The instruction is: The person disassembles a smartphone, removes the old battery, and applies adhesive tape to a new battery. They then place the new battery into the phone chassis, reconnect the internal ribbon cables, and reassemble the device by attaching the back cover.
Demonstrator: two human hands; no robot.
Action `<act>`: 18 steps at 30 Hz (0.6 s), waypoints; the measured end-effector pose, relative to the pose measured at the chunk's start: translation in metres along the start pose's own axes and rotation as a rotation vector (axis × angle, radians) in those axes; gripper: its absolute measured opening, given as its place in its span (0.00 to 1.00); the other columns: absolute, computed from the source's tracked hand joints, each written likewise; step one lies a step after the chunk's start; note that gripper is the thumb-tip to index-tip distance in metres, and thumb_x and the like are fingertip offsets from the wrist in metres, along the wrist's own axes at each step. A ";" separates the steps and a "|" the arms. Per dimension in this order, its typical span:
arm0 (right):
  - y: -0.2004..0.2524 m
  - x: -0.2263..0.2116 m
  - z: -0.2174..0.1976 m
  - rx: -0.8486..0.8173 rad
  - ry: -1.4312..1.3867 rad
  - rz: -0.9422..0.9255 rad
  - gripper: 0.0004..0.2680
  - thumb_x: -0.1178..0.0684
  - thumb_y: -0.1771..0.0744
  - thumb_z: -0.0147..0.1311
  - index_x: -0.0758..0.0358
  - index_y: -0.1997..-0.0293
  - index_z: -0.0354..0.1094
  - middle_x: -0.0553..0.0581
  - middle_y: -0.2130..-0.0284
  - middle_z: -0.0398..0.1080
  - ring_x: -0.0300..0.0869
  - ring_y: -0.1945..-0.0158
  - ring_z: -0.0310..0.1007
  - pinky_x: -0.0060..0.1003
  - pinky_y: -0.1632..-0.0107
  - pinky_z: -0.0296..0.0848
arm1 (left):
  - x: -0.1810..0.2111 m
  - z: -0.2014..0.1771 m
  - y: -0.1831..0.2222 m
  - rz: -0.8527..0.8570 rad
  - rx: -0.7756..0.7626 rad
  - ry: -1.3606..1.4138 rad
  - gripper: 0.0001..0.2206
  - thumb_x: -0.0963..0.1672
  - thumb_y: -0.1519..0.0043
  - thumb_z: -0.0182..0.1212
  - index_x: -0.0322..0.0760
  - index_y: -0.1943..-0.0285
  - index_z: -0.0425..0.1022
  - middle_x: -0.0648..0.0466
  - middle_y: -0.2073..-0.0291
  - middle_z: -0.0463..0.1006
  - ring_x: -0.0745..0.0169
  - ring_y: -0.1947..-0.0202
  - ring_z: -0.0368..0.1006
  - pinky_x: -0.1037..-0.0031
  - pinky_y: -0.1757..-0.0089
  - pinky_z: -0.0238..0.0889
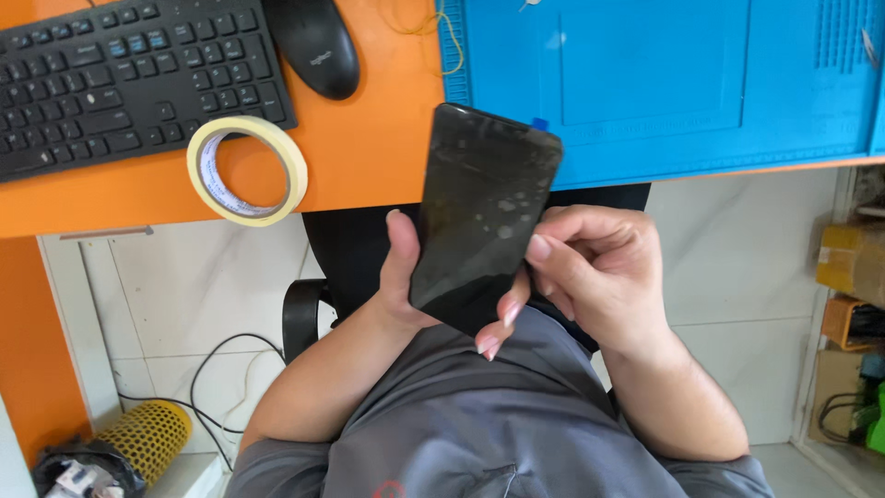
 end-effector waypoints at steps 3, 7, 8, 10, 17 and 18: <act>0.003 0.012 -0.016 0.025 -0.030 0.014 0.07 0.59 0.28 0.52 0.66 0.67 0.66 0.55 0.91 0.47 0.56 0.81 0.81 0.48 0.87 0.76 | 0.003 0.009 -0.010 0.030 0.012 -0.036 0.47 0.69 0.35 0.32 0.27 0.28 0.65 0.40 0.50 0.76 0.48 0.64 0.74 0.58 0.58 0.77; 0.004 0.017 -0.027 0.082 0.031 -0.109 0.06 0.66 0.30 0.52 0.77 0.66 0.72 0.55 0.93 0.57 0.36 0.93 0.60 0.23 0.87 0.61 | 0.005 0.020 -0.022 0.260 0.005 0.004 0.45 0.65 0.26 0.20 0.24 0.28 0.69 0.40 0.54 0.80 0.56 0.63 0.80 0.66 0.50 0.81; 0.005 0.024 -0.038 0.080 0.000 -0.112 0.05 0.66 0.30 0.52 0.75 0.65 0.72 0.54 0.92 0.56 0.36 0.94 0.61 0.24 0.87 0.62 | 0.004 0.020 -0.022 0.271 -0.023 -0.013 0.43 0.64 0.25 0.22 0.25 0.26 0.66 0.38 0.53 0.78 0.53 0.63 0.80 0.63 0.51 0.81; 0.005 0.030 -0.046 0.072 -0.021 -0.113 0.05 0.65 0.30 0.52 0.74 0.64 0.71 0.53 0.91 0.56 0.35 0.95 0.61 0.25 0.88 0.62 | 0.002 0.014 -0.022 0.291 -0.058 -0.030 0.41 0.63 0.24 0.23 0.26 0.25 0.63 0.36 0.53 0.77 0.51 0.63 0.79 0.61 0.52 0.81; 0.011 0.041 -0.057 0.074 -0.114 -0.129 0.03 0.65 0.31 0.54 0.74 0.63 0.71 0.55 0.90 0.57 0.34 0.96 0.57 0.28 0.90 0.60 | 0.002 -0.006 0.005 0.264 0.059 -0.297 0.32 0.56 0.22 0.34 0.28 0.18 0.56 0.29 0.40 0.73 0.42 0.50 0.77 0.43 0.40 0.67; 0.012 0.044 -0.060 0.076 -0.127 -0.128 0.03 0.65 0.31 0.55 0.75 0.63 0.70 0.56 0.90 0.57 0.35 0.96 0.57 0.28 0.90 0.60 | 0.003 -0.013 0.009 0.254 0.151 -0.394 0.30 0.54 0.22 0.37 0.28 0.18 0.56 0.29 0.35 0.73 0.41 0.45 0.76 0.39 0.34 0.60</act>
Point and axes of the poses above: each hand's wrist, its own y-axis away from the middle knuckle, its own z-axis out of the palm, x = y × z, the point moved 8 cm from there along -y, towards the middle knuckle
